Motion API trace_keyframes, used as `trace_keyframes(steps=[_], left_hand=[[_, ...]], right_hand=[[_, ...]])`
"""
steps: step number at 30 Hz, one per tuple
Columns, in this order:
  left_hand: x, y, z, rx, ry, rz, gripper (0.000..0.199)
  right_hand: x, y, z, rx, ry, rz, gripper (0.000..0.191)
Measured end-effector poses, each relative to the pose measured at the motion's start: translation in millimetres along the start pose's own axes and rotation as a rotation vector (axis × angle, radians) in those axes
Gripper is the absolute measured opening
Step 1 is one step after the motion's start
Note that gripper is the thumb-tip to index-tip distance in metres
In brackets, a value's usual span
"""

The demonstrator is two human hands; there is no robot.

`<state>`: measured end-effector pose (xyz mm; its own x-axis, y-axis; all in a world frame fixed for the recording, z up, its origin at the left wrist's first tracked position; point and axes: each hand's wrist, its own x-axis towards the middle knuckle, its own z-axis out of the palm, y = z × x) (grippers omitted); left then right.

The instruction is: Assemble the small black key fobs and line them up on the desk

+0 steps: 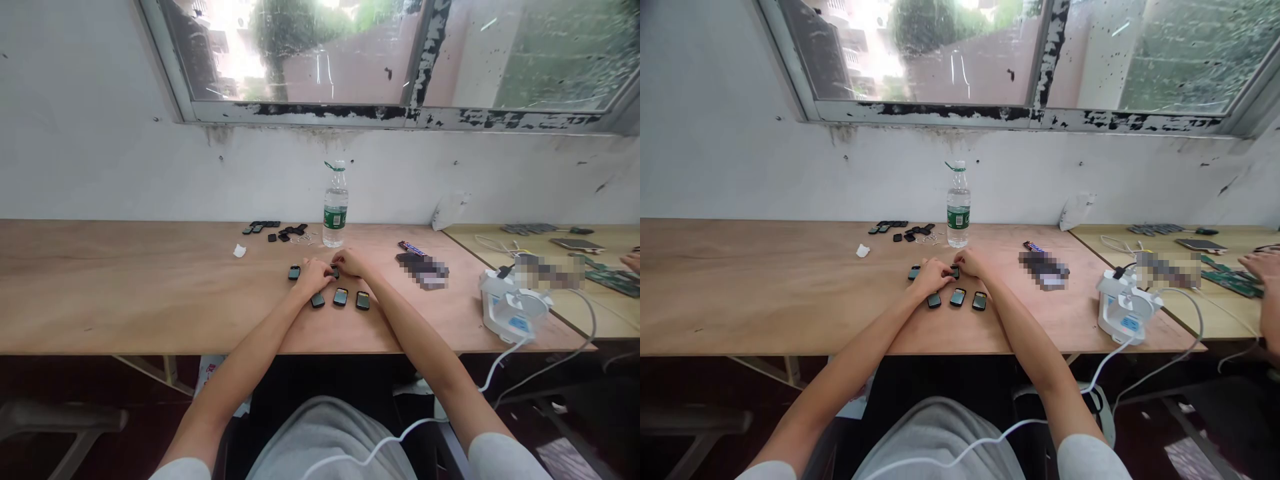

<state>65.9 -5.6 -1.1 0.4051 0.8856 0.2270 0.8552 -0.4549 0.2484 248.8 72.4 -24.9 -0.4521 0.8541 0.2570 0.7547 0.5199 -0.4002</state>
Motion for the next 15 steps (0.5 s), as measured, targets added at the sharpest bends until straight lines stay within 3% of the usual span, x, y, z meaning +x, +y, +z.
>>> trace_keyframes(steps=[5,9,11,13,15], left_hand=[[-1.2,0.4,-0.5,-0.007,0.0,-0.005,0.015],[-1.6,-1.8,-0.9,-0.002,0.032,0.0,0.014],[0.6,0.1,-1.9,-0.02,0.079,0.0,0.018],[5.6,7.2,-2.6,-0.073,0.116,0.02,0.02],[13.2,20.2,-1.1,-0.136,0.091,0.063,0.019]], right_hand=[[-0.6,-1.2,-2.7,0.133,0.04,-0.022,0.026],[-9.9,17.5,-25.0,0.169,0.115,0.061,0.035],[-17.9,31.0,-41.5,0.168,0.028,0.082,0.043],[-26.4,43.8,-55.9,0.196,-0.138,0.069,0.048],[-33.5,54.2,-64.0,0.237,-0.273,0.044,0.052]])
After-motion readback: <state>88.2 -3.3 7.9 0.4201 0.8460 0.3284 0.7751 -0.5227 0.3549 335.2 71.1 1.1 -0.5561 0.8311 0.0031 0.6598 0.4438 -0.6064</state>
